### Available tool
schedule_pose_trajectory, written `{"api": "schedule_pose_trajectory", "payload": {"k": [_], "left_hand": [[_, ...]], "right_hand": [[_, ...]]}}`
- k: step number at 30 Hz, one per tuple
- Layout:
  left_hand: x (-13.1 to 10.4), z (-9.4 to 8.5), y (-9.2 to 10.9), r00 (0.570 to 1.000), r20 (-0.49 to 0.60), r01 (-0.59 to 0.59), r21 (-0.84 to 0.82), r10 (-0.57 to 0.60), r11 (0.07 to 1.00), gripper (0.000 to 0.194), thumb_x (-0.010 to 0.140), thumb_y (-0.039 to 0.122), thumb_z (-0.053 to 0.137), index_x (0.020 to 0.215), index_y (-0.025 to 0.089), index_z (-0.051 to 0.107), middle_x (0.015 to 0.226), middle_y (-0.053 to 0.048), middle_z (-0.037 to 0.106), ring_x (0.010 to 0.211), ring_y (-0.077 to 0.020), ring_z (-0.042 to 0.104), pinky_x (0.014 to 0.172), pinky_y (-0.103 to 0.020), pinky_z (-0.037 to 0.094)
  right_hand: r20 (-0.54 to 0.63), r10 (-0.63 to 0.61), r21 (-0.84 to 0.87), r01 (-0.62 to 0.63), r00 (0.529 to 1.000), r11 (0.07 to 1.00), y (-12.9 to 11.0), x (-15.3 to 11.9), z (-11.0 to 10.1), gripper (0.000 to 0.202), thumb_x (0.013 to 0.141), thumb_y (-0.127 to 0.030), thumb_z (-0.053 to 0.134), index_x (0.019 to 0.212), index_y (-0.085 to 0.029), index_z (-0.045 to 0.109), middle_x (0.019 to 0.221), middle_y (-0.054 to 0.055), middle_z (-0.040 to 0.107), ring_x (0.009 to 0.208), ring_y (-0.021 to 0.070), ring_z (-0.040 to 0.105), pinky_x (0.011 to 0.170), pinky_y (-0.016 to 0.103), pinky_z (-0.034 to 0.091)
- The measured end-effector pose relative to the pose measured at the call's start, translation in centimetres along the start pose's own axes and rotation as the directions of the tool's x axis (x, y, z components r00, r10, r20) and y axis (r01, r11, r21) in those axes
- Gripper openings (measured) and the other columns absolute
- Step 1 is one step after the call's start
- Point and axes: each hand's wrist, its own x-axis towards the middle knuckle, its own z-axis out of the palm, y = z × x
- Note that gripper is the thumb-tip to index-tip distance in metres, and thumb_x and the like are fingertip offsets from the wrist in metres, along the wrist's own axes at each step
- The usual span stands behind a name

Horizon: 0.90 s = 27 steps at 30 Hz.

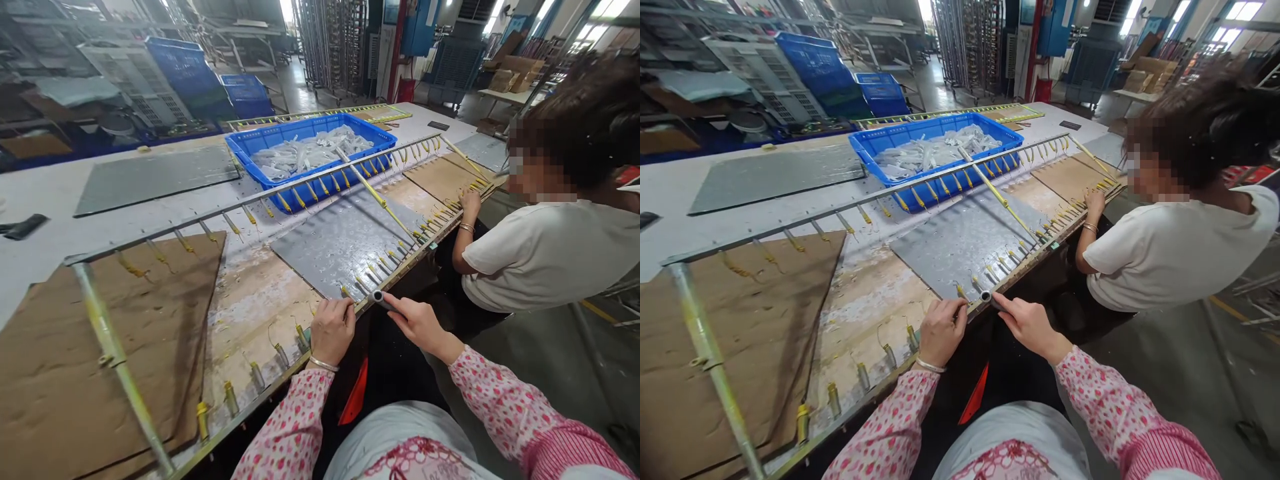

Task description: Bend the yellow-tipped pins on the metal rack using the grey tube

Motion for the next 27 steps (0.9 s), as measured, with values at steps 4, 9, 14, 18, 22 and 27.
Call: {"api": "schedule_pose_trajectory", "payload": {"k": [4,9,14,18,22,27], "left_hand": [[0.0,0.0,-0.3,1.0,-0.008,-0.025,0.001,0.025,1.0,0.013,0.094,0.019,0.053,0.092,0.018,0.066,0.082,-0.004,0.064,0.082,-0.0232,0.052,0.076,-0.035,0.042],[0.0,0.0,-0.4,0.999,-0.019,-0.051,0.014,0.051,0.999,0.014,0.094,0.02,0.052,0.091,0.018,0.066,0.08,-0.004,0.063,0.081,-0.0233,0.052,0.076,-0.036,0.042],[-0.1,-0.1,-0.4,0.997,-0.024,-0.069,0.013,0.069,0.998,0.014,0.094,0.02,0.052,0.092,0.018,0.066,0.082,-0.004,0.065,0.082,-0.0233,0.052,0.077,-0.035,0.042],[-0.1,-0.1,-0.5,0.997,-0.029,-0.07,0.02,0.071,0.997,0.014,0.094,0.02,0.052,0.091,0.018,0.066,0.081,-0.004,0.064,0.081,-0.0233,0.052,0.076,-0.036,0.042],[-0.1,-0.1,-0.4,0.997,-0.024,-0.073,0.015,0.074,0.997,0.014,0.094,0.02,0.052,0.092,0.018,0.066,0.081,-0.004,0.064,0.081,-0.0231,0.052,0.076,-0.036,0.042],[-0.2,-0.1,-0.4,0.998,-0.024,-0.062,0.002,0.062,0.998,0.016,0.094,0.021,0.051,0.091,0.018,0.066,0.081,-0.004,0.065,0.081,-0.0232,0.052,0.076,-0.036,0.042]], "right_hand": [[-0.158,0.018,0.119,0.001,0.987,0.993,-0.4,0.4,-1.1,0.037,0.099,-0.025,0.051,0.135,-0.022,0.054,0.081,0.003,0.063,0.067,0.0141,0.059,0.062,0.024,0.048],[-0.144,0.03,0.125,-0.012,0.989,0.992,-0.2,-0.1,0.2,0.034,0.101,-0.03,0.047,0.132,-0.022,0.058,0.078,0.002,0.064,0.063,0.0139,0.059,0.058,0.023,0.047],[-0.072,0.068,0.152,-0.057,0.995,0.987,-0.3,-0.1,-0.2,0.037,0.1,-0.029,0.05,0.136,-0.023,0.055,0.079,0.002,0.063,0.065,0.0129,0.058,0.063,0.023,0.048],[-0.194,0.027,0.171,0.007,0.981,0.985,-0.7,0.1,-0.4,0.035,0.1,-0.028,0.048,0.133,-0.022,0.058,0.08,0.003,0.064,0.066,0.0141,0.059,0.063,0.024,0.048],[0.035,0.068,0.092,-0.071,0.997,0.993,-0.6,-0.1,0.3,0.035,0.101,-0.032,0.047,0.132,-0.021,0.059,0.074,0.002,0.064,0.06,0.0129,0.058,0.057,0.022,0.045],[-0.186,0.052,0.224,-0.009,0.981,0.975,-0.9,0.1,-0.5,0.035,0.099,-0.029,0.051,0.133,-0.023,0.058,0.086,0.005,0.068,0.068,0.0142,0.062,0.064,0.025,0.049]]}}
